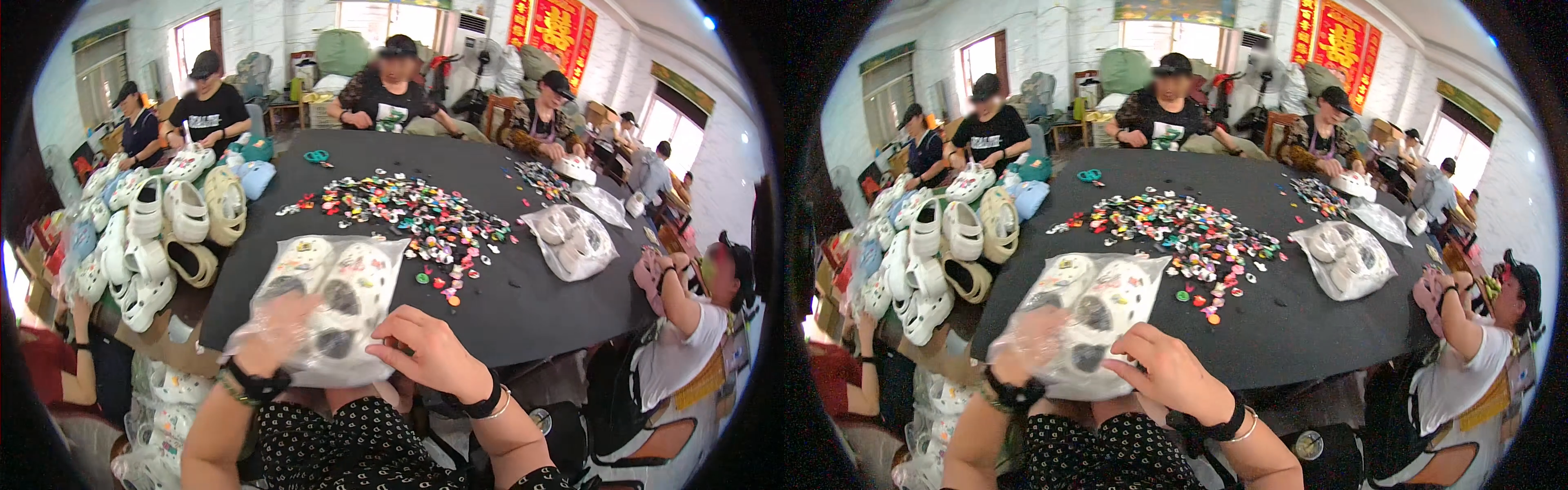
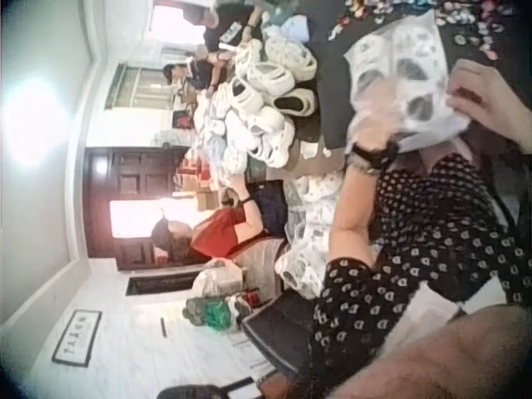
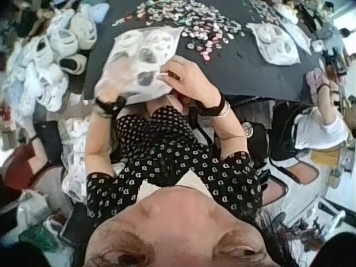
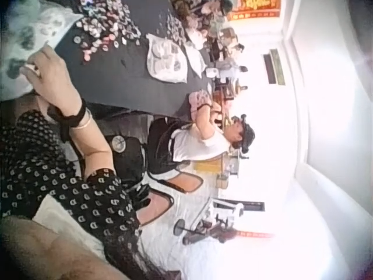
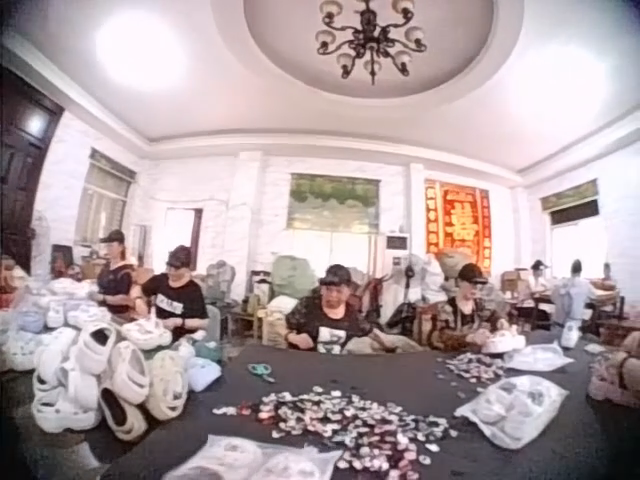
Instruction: Workers are manually attaching decorative charms into the ventilation holes of plastic clogs at a large workshop table.
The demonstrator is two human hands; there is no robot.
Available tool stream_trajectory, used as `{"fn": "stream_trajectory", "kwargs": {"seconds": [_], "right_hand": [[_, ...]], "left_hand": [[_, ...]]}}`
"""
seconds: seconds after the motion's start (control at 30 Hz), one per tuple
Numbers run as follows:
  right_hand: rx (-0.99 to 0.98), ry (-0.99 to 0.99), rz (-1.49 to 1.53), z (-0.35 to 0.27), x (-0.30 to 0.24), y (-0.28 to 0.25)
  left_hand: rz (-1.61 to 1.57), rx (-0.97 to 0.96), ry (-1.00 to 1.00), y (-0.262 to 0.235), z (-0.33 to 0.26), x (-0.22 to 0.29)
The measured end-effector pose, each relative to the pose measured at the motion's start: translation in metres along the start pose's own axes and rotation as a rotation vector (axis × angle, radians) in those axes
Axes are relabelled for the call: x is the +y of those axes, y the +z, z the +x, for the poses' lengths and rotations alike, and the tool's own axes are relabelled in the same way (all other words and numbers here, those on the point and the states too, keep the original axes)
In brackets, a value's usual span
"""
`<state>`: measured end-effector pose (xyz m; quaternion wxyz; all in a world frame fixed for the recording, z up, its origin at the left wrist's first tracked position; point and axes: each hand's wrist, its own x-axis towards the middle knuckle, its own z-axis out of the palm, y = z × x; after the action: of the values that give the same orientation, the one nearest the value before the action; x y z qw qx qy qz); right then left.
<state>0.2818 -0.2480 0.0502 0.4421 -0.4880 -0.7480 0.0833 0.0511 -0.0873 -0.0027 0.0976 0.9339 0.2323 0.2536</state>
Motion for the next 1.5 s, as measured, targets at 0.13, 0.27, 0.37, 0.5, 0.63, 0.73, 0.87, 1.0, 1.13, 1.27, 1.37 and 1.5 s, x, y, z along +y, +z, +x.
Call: {"fn": "stream_trajectory", "kwargs": {"seconds": [0.13,0.27,0.37,0.5,0.63,0.73,0.87,1.0,1.13,1.27,1.37,1.5], "right_hand": [[0.04,0.137,0.052,-0.005,0.014,-0.017],[0.128,0.158,-0.046,-0.014,0.043,-0.021],[0.178,0.253,-0.115,-0.018,0.07,-0.016],[0.19,0.265,-0.154,-0.017,0.093,-0.005],[0.183,0.26,-0.208,-0.024,0.104,-0.004],[0.18,0.237,-0.208,-0.021,0.108,-0.003],[0.192,0.278,-0.199,-0.023,0.117,-0.007],[0.206,0.315,-0.229,-0.035,0.121,-0.014],[0.233,0.259,-0.245,-0.039,0.122,-0.016],[0.288,0.296,-0.24,-0.032,0.113,-0.018],[0.287,0.321,-0.179,-0.023,0.112,-0.021],[0.207,0.484,0.041,-0.024,0.115,-0.026]], "left_hand": [[-0.118,-0.161,-0.065,-0.057,-0.029,-0.022],[-0.425,-0.299,-0.081,-0.069,-0.031,-0.03],[-0.362,-0.165,-0.101,-0.056,-0.03,-0.018],[-0.462,-0.121,-0.305,-0.038,-0.041,-0.041],[-0.17,-0.127,-0.58,-0.027,-0.013,-0.016],[-0.479,0.225,-0.148,-0.01,-0.022,-0.052],[-0.019,-0.091,-0.547,-0.024,0.003,-0.031],[-0.097,0.001,-0.506,-0.024,0.005,0.001],[-0.011,-0.041,-0.426,-0.023,0.001,0.004],[0.092,-0.051,-0.488,-0.008,-0.008,-0.009],[0.401,0.199,0.066,0.006,-0.029,-0.008],[0.07,0.171,0.013,-0.012,-0.027,0.026]]}}
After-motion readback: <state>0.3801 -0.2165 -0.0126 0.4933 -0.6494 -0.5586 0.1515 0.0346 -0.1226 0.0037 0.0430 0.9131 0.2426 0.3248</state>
